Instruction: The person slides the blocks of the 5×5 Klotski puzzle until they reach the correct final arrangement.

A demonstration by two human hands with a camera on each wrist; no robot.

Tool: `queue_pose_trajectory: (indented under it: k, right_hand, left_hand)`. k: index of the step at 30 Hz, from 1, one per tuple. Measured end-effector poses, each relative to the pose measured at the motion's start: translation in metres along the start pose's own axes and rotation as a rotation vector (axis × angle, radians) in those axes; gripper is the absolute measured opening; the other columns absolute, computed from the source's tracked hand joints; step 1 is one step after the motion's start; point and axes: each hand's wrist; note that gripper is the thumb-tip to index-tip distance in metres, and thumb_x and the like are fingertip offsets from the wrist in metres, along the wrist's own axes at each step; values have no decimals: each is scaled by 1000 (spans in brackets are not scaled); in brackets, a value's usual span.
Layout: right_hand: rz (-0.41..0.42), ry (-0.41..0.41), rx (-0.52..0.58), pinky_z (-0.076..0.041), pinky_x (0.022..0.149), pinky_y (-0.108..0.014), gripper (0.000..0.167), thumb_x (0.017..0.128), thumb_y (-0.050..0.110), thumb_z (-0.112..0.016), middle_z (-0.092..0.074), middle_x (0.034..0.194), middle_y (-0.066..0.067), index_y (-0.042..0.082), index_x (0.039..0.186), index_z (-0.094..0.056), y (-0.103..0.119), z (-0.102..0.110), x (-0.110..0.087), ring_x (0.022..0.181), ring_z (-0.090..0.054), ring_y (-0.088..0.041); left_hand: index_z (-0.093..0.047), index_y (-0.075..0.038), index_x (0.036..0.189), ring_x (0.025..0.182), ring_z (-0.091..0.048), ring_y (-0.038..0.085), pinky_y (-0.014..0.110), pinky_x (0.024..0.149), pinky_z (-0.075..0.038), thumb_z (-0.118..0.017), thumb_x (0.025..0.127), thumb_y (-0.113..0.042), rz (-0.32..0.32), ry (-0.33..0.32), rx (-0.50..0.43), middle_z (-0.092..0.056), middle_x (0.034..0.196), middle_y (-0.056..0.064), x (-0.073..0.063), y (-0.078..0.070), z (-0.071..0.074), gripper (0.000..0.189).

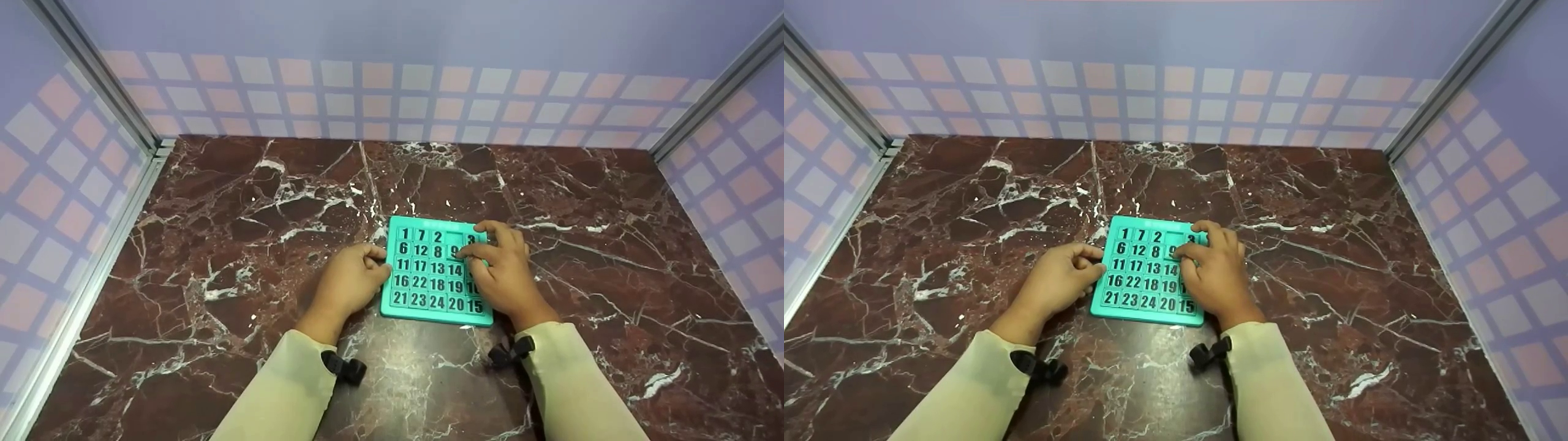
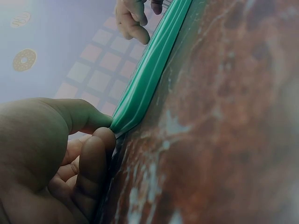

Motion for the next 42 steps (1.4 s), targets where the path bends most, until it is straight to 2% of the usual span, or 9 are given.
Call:
queue_pose_trajectory:
  k: [18, 23, 28, 31, 36, 42]
  right_hand:
    - [20, 2, 28, -27, 114, -63, 34, 106, 14, -57, -59, 148, -9, 23, 98, -89, 0, 1, -1, 130, -46, -42]
    - [-3, -71, 33, -28, 113, -65, 33, 106, 13, -57, -62, 145, -12, 20, 100, -89, -1, 0, 1, 125, -48, -42]
    - [-68, -177, -8, -30, 109, -68, 31, 104, 11, -58, -64, 139, -15, 16, 103, -88, -2, -2, 2, 121, -49, -43]
    - [-108, -202, -39, -31, 105, -68, 32, 103, 11, -57, -64, 139, -15, 17, 104, -88, -3, -2, 3, 121, -49, -43]
    - [-154, -181, -62, -31, 106, -68, 31, 102, 13, -57, -63, 142, -16, 16, 106, -87, -4, -2, 3, 127, -50, -44]
    - [-166, -102, -59, -29, 113, -68, 32, 101, 14, -57, -59, 149, -14, 17, 114, -87, -2, 0, 2, 130, -48, -44]
  left_hand:
    - [-80, -12, 128, 75, -65, 13, 33, 75, -55, -78, 101, -22, -20, -7, 4, -74, 87, -3, -1, 0, 1, 29]
    - [-80, -13, 128, 75, -65, 13, 34, 76, -55, -79, 101, -24, -16, -7, 13, -74, 87, -4, 0, 0, 1, 29]
    - [-80, -12, 128, 73, -66, 13, 33, 74, -55, -79, 102, -22, -21, -9, 6, -75, 87, -2, 0, 1, 0, 29]
    - [-80, -12, 128, 74, -66, 13, 32, 74, -55, -80, 101, -23, -20, -12, 5, -76, 88, -2, 0, 1, 0, 29]
    - [-80, -13, 128, 76, -67, 14, 34, 76, -56, -80, 101, -23, -20, -13, 13, -77, 90, -2, -1, 0, 1, 28]
    - [-81, -13, 126, 75, -67, 13, 34, 76, -56, -80, 101, -24, -26, -20, 23, -77, 88, -3, 0, -1, 0, 28]
Point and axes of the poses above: each hand's wrist, its own x-axis towards the middle knuckle, its own z-axis out of the back of the hand, y = z × x
